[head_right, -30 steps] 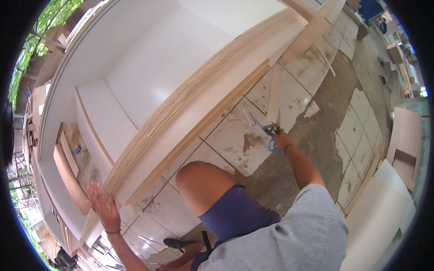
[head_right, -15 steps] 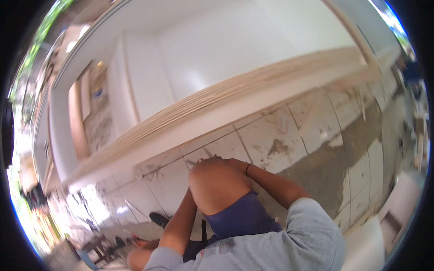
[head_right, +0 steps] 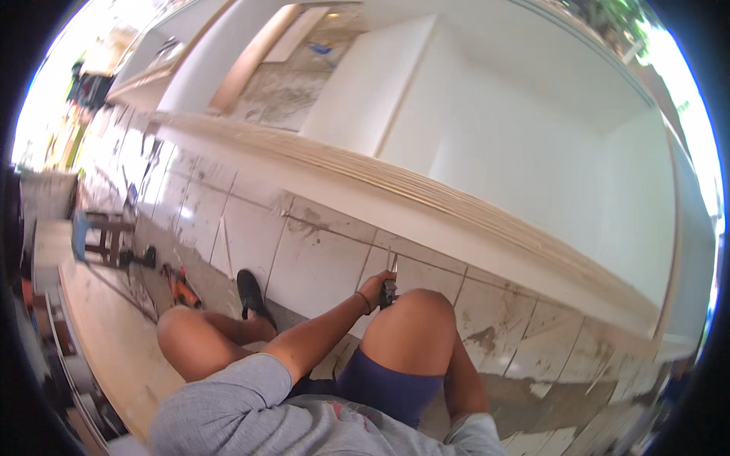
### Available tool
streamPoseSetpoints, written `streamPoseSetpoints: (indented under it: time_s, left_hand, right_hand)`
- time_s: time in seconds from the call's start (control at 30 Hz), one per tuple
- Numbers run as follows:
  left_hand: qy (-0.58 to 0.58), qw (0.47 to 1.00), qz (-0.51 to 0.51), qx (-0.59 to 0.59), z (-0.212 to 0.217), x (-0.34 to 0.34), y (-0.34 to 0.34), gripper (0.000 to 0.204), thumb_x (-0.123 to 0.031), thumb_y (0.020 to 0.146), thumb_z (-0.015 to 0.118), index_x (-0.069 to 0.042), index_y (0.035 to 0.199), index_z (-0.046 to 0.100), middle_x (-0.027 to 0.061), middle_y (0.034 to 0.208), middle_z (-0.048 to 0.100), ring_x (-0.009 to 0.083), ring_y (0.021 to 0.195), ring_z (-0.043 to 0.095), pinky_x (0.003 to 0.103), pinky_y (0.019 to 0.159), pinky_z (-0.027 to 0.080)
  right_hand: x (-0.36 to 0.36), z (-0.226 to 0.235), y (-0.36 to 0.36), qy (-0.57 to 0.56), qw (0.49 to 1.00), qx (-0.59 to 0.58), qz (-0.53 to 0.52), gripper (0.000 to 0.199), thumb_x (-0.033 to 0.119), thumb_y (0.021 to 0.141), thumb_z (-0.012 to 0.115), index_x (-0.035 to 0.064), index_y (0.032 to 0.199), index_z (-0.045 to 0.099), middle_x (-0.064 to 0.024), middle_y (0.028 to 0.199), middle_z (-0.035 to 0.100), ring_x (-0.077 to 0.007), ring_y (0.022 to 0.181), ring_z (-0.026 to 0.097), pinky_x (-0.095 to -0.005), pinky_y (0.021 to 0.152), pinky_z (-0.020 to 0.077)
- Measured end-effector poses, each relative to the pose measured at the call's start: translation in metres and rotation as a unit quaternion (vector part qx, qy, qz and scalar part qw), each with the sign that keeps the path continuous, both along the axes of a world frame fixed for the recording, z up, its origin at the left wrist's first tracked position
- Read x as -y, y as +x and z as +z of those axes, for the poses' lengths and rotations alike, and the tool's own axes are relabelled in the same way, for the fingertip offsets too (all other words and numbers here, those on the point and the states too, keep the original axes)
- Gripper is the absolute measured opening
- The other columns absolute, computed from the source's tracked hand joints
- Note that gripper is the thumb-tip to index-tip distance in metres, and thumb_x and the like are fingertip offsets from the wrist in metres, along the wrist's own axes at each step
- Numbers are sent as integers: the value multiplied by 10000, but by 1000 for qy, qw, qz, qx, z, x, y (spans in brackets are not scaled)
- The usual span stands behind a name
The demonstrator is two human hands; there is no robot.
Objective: The person applies a finishing strip to the edge of a wooden cabinet, sands the edge smooth with a block, and uses a pencil and straightedge to mark a second piece of wood before cutting it with scissors.
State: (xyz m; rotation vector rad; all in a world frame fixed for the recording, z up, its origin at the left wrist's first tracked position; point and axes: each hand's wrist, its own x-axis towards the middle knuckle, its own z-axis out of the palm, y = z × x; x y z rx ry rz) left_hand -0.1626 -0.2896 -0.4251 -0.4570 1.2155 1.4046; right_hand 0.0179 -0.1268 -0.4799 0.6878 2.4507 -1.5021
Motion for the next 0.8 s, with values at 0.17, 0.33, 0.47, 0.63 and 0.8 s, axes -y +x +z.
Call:
streamPoseSetpoints:
  time_s: [0.17, 0.33, 0.47, 0.63, 0.8]
  left_hand:
    - [9, 988, 138, 73, 2, 57, -35, 266, -412, 830, 629, -166, 776, 542, 16, 690, 542, 187, 625, 536, 469, 711, 474]
    - [98, 955, 257, 115, 7, 114, -97, 422, -570, 766, 663, -169, 741, 534, 14, 670, 530, 211, 625, 545, 555, 786, 456]
    - [90, 927, 349, 102, 28, 156, -125, 435, -569, 760, 667, -154, 688, 557, 25, 644, 526, 220, 633, 561, 562, 834, 444]
    - [185, 886, 400, 146, 19, 183, -141, 432, -545, 784, 644, -136, 668, 567, 22, 632, 524, 214, 645, 557, 557, 859, 436]
    - [181, 889, 401, 126, 37, 207, -173, 425, -531, 790, 624, -112, 735, 574, 25, 651, 524, 217, 661, 553, 544, 854, 445]
  right_hand:
    - [-45, -54, 107, 365, 891, 102, -250, 674, 513, 893, 508, -6, 1313, 412, -207, 1417, 361, -374, 1290, 347, -487, 1049, 292]
    - [-71, -54, 203, 175, 733, 487, -441, 898, 617, 860, 462, 104, 1503, 103, -255, 1444, 331, -428, 1278, 398, -538, 1062, 293]
    - [-85, -77, 222, 152, 772, 454, -417, 791, 462, 894, 489, 9, 1467, 185, -278, 1207, 567, -412, 1127, 551, -487, 971, 417]
    - [-65, -69, 173, 146, 810, 434, -365, 734, 447, 890, 502, 5, 1415, 239, -264, 1180, 577, -395, 1085, 563, -477, 929, 435]
    - [-56, -66, 144, 105, 842, 422, -320, 666, 429, 886, 517, 0, 1349, 306, -247, 1146, 590, -374, 1033, 579, -464, 877, 458]
